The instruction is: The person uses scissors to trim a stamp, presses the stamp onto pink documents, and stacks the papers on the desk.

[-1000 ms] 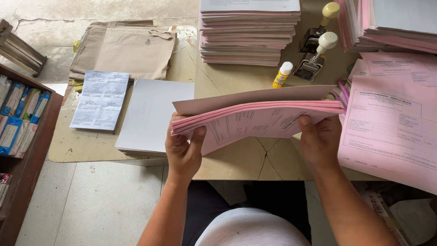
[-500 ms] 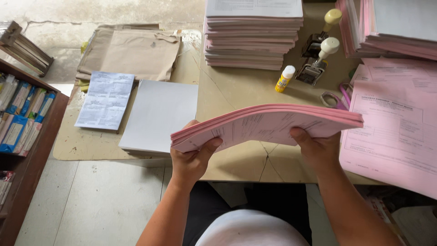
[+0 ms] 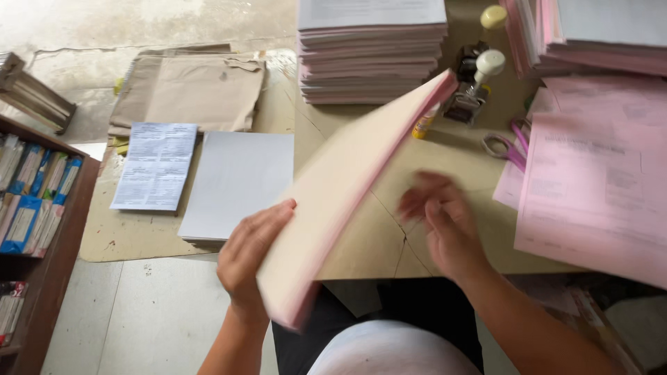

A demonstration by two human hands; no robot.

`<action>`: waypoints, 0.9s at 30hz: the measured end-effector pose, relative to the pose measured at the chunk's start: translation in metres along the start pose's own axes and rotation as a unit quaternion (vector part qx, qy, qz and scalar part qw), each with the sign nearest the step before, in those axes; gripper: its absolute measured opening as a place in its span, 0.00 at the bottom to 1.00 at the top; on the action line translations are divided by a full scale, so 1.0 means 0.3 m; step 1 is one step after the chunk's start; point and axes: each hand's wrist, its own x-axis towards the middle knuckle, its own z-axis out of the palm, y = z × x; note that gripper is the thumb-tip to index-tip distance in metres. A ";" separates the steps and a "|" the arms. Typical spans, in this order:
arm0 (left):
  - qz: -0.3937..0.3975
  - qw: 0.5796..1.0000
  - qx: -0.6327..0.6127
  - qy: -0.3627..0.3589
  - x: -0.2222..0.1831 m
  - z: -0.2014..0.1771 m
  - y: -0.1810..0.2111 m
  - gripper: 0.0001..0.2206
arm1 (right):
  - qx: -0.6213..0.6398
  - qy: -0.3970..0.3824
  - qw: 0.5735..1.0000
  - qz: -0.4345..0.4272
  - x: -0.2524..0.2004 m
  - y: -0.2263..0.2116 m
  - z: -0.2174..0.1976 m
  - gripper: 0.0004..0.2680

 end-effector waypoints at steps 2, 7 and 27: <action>0.137 0.975 0.102 -0.146 -0.049 -0.015 -0.002 0.17 | 0.341 -0.187 0.883 0.262 -0.080 -0.002 0.010 0.27; 0.131 0.912 0.191 -0.338 -0.336 0.060 -0.062 0.18 | 0.216 -0.032 0.793 0.568 -0.146 -0.050 0.066 0.23; -0.308 0.934 -0.181 -0.028 -0.333 0.150 -0.184 0.15 | -0.107 -0.229 0.968 -0.013 -0.023 0.256 -0.224 0.06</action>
